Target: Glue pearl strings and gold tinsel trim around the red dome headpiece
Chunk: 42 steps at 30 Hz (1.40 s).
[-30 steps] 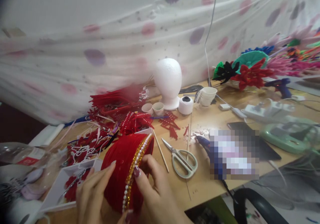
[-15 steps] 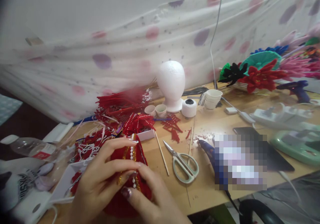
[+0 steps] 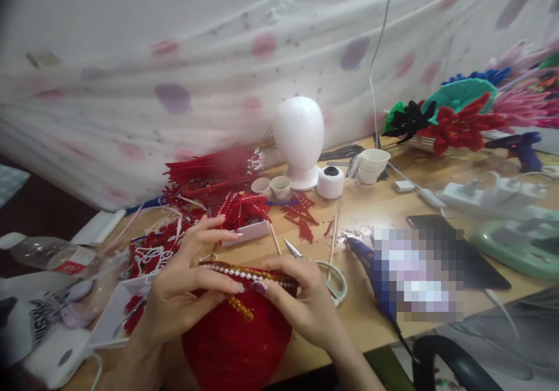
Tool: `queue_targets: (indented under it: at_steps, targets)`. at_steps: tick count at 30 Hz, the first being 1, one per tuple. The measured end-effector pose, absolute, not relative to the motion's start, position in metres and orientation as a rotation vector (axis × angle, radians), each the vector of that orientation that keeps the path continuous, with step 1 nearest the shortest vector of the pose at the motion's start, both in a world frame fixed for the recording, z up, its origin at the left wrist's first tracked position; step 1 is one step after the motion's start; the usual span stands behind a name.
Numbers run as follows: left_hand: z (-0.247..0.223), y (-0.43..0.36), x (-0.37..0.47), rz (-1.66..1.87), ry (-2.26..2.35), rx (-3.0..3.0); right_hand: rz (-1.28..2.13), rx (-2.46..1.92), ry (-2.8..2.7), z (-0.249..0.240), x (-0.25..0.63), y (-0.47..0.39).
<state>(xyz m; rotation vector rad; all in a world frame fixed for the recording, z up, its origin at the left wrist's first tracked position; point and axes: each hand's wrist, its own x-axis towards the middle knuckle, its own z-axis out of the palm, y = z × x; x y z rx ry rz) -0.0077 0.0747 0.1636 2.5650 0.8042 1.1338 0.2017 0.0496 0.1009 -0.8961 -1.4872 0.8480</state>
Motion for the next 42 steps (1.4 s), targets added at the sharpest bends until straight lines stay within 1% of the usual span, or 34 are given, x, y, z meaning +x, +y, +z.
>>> queue_targets:
  at_steps: [3,6,9,13,15,19,22,25,28,30,32,35,36,42]
  targets:
    - [0.162,0.065,-0.005,1.164,0.949,2.568,0.903,-0.914,-1.340,0.095,0.202,0.048]
    - [0.158,0.058,-0.005,1.199,1.124,2.489,1.118,-0.869,-1.150,0.083,0.202,0.054]
    - [0.155,0.058,-0.008,1.154,1.309,2.276,1.262,-0.854,-0.996,0.075,0.201,0.066]
    - [0.155,0.068,-0.007,1.057,1.345,2.080,1.313,-0.912,-1.019,0.084,0.198,0.077]
    - [0.155,0.072,-0.005,1.061,1.347,2.059,1.194,-1.020,-1.102,0.091,0.197,0.077]
    - [0.156,0.074,-0.001,1.082,1.317,2.078,0.671,-1.292,-1.146,0.087,0.205,0.060]
    - [0.158,0.072,0.002,1.028,1.267,2.157,0.410,-1.343,-1.125,0.076,0.221,0.036]
    - [0.159,0.073,0.003,1.057,1.237,2.201,0.355,-1.370,-1.393,0.074,0.245,0.007]
    - [0.159,0.075,0.004,1.104,1.231,2.248,0.531,-1.459,-1.778,0.075,0.274,-0.024]
    - [0.159,0.075,0.004,1.075,1.225,2.283,0.637,-1.606,-1.827,0.072,0.294,-0.040]
    - [0.159,0.074,0.005,1.038,1.229,2.307,0.488,-1.838,-1.702,0.063,0.309,-0.047]
    - [0.161,0.071,0.006,1.022,1.265,2.341,-0.043,-2.014,-1.511,0.047,0.319,-0.035]
    - [0.163,0.070,0.007,1.010,1.288,2.353,-0.137,-2.007,-1.514,0.042,0.319,-0.027]
    - [0.177,0.067,0.010,0.836,1.319,2.530,-0.316,-2.038,-1.666,0.029,0.314,0.020]
